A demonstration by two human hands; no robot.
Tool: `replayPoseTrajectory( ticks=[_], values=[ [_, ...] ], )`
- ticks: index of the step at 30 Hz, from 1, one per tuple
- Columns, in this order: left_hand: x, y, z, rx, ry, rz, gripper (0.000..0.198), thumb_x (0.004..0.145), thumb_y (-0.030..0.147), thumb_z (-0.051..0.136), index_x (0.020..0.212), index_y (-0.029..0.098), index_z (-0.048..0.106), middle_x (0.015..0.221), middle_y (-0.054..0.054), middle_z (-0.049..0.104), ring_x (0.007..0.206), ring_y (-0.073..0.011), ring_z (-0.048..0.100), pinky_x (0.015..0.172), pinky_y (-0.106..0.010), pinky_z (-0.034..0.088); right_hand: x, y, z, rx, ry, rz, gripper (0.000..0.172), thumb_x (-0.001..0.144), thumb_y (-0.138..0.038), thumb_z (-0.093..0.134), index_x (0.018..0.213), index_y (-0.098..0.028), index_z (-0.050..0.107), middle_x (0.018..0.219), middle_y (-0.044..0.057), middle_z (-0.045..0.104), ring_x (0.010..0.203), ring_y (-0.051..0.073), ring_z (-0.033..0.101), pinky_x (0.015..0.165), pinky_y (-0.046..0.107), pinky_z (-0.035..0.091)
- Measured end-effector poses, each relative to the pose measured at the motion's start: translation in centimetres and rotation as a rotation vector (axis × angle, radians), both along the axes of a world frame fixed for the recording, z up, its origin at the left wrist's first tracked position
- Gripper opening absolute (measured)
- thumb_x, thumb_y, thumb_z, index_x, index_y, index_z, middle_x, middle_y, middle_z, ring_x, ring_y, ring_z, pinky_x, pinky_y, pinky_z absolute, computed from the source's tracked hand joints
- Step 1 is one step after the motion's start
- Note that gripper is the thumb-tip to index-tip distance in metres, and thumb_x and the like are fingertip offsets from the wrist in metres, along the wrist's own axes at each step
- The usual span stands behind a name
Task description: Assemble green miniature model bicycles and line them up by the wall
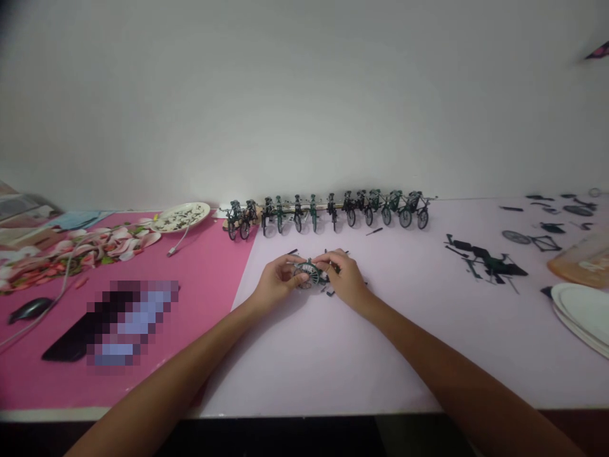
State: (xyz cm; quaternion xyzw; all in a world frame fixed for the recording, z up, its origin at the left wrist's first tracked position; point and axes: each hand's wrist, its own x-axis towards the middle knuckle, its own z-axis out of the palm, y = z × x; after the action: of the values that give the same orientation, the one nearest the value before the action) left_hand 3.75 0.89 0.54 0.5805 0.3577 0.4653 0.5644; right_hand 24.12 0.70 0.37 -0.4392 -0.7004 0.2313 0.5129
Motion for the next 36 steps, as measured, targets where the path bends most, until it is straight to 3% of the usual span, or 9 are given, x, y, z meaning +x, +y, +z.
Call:
replayPoseTrajectory(
  ticks=[4,7,10,18,23,29,36],
  values=[
    [0.0,-0.2,0.2,0.011,0.058,0.031,0.058,0.069,0.050,0.092,0.107,0.016,0.064,0.074,-0.005,0.076,0.067,-0.0201,0.074,0.066,-0.030,0.056,1.4,0.9,0.7,0.160,-0.142,-0.139,0.024,0.101,-0.031,0.055,0.098,-0.025,0.078,0.095,0.009,0.074,0.100,0.028,0.065,0.092,0.044,0.053],
    [-0.1,-0.3,0.4,0.008,0.071,0.075,0.055,0.071,0.050,0.090,0.104,0.017,0.061,0.072,-0.003,0.074,0.068,-0.0207,0.075,0.066,-0.030,0.056,2.7,2.1,0.3,0.192,-0.290,-0.195,0.027,0.101,-0.024,0.052,0.097,-0.025,0.078,0.099,0.009,0.076,0.107,0.031,0.060,0.098,0.051,0.050],
    [-0.2,-0.2,0.5,0.004,0.073,0.125,0.054,0.071,0.049,0.090,0.102,0.019,0.057,0.068,0.000,0.071,0.068,-0.0218,0.076,0.065,-0.030,0.056,3.4,3.1,-0.7,0.183,-0.419,-0.184,0.027,0.099,-0.022,0.053,0.099,-0.025,0.079,0.108,0.010,0.078,0.113,0.034,0.057,0.102,0.056,0.048],
    [-0.3,0.0,0.4,0.023,0.138,0.179,0.048,0.073,0.044,0.087,0.101,0.020,0.057,0.069,0.000,0.071,0.064,-0.0192,0.073,0.060,-0.026,0.052,2.8,3.0,-2.2,0.030,-0.602,-0.122,0.028,0.102,-0.037,0.056,0.107,-0.024,0.080,0.131,0.008,0.074,0.141,0.040,0.042,0.111,0.063,0.043],
    [-0.4,0.2,0.1,0.067,0.194,0.201,0.043,0.075,0.041,0.086,0.102,0.020,0.059,0.065,0.001,0.070,0.062,-0.0185,0.071,0.057,-0.024,0.048,2.7,3.0,-2.4,0.053,-0.594,-0.081,0.030,0.103,-0.035,0.053,0.107,-0.025,0.081,0.124,0.007,0.076,0.135,0.037,0.047,0.111,0.061,0.045],
    [-0.4,0.2,0.1,0.083,0.210,0.199,0.041,0.077,0.040,0.083,0.103,0.020,0.059,0.066,0.000,0.071,0.060,-0.0168,0.069,0.057,-0.024,0.046,2.4,3.0,-2.4,0.132,-0.515,-0.074,0.020,0.096,-0.029,0.064,0.096,-0.027,0.084,0.110,0.008,0.077,0.123,0.035,0.053,0.106,0.057,0.050],
    [-0.4,0.2,0.1,0.061,0.190,0.193,0.043,0.077,0.041,0.084,0.104,0.020,0.058,0.069,0.000,0.071,0.063,-0.0186,0.072,0.057,-0.025,0.049,2.1,2.5,-1.3,0.174,-0.333,-0.132,0.003,0.084,-0.023,0.078,0.084,-0.025,0.081,0.092,0.008,0.078,0.108,0.032,0.061,0.097,0.049,0.054]
  ],
)
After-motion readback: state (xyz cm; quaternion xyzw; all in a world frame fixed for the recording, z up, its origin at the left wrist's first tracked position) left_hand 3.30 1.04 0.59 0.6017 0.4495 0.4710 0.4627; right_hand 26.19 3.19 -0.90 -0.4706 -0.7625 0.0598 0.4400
